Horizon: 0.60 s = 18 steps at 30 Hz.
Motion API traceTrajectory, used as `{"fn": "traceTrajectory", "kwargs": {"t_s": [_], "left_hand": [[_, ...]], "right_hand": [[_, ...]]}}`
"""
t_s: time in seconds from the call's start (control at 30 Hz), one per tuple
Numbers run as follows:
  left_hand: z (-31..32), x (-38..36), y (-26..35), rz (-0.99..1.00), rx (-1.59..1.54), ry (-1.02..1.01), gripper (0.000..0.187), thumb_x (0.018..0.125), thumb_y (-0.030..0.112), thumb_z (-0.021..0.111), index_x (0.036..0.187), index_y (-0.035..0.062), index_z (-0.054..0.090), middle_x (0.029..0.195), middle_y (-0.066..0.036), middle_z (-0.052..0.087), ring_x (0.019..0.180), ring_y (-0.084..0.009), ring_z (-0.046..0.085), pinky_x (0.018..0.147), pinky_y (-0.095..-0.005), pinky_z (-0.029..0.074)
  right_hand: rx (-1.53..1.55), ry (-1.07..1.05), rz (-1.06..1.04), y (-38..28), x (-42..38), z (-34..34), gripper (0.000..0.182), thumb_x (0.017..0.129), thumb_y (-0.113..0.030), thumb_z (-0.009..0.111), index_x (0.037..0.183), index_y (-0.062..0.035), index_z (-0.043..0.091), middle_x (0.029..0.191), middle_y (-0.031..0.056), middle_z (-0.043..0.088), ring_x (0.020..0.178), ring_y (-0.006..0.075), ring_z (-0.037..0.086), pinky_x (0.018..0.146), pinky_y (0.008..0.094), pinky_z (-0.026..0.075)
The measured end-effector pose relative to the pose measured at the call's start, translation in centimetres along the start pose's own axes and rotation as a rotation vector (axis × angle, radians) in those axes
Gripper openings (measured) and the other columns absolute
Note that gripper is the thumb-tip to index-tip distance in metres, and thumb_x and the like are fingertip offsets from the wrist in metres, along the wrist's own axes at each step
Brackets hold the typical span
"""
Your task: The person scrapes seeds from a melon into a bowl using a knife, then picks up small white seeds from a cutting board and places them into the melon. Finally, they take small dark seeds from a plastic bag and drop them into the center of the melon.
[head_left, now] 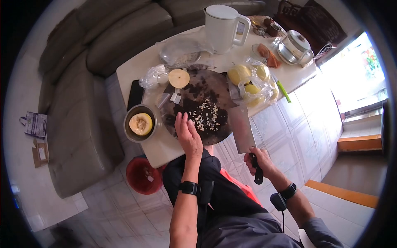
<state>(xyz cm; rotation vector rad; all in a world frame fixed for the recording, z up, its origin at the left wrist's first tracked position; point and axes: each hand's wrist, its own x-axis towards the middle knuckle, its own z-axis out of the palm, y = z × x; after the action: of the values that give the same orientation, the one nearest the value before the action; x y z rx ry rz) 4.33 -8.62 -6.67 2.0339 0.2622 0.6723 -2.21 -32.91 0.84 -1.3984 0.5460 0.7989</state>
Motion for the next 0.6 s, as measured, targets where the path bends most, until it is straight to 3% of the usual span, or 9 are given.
{"fn": "traceTrajectory", "kwargs": {"t_s": [0.03,0.23,0.4,0.6], "left_hand": [[-0.1,-0.3,-0.4,0.017,0.092,-0.028,0.037,0.099,0.016,0.045,0.130,-0.0042,0.049,0.139,-0.025,0.043,0.129,-0.0399,0.041,0.108,-0.0466,0.033],[1.2,-1.0,-1.2,0.086,0.249,0.040,0.044,0.101,0.017,0.041,0.139,-0.0046,0.037,0.144,-0.026,0.038,0.133,-0.0383,0.038,0.110,-0.0431,0.031],[1.2,-1.1,-1.3,0.003,0.104,0.088,0.043,0.101,0.017,0.039,0.138,-0.0051,0.039,0.144,-0.025,0.038,0.134,-0.0374,0.038,0.110,-0.0425,0.031],[0.7,-0.7,-0.6,-0.082,-0.014,0.092,0.042,0.102,0.016,0.037,0.137,-0.0060,0.039,0.142,-0.025,0.041,0.132,-0.0371,0.041,0.110,-0.0413,0.033]], "right_hand": [[0.023,0.000,0.023,0.3,0.4,-0.1,0.045,0.095,-0.037,0.042,0.079,0.0022,0.056,0.057,0.0071,0.050,0.041,0.0151,0.047,0.040,0.0312,0.043],[0.179,-0.065,0.009,1.4,2.6,1.6,0.047,0.096,-0.040,0.042,0.081,0.0026,0.056,0.058,0.0074,0.050,0.041,0.0158,0.046,0.040,0.0319,0.042],[0.230,-0.104,0.001,1.5,5.1,5.4,0.045,0.095,-0.038,0.045,0.081,0.0023,0.056,0.057,0.0082,0.050,0.040,0.0170,0.047,0.040,0.0323,0.043],[0.030,-0.110,-0.094,-0.3,5.8,8.6,0.044,0.097,-0.035,0.044,0.077,0.0025,0.056,0.052,0.0078,0.050,0.039,0.0161,0.048,0.038,0.0314,0.042]]}}
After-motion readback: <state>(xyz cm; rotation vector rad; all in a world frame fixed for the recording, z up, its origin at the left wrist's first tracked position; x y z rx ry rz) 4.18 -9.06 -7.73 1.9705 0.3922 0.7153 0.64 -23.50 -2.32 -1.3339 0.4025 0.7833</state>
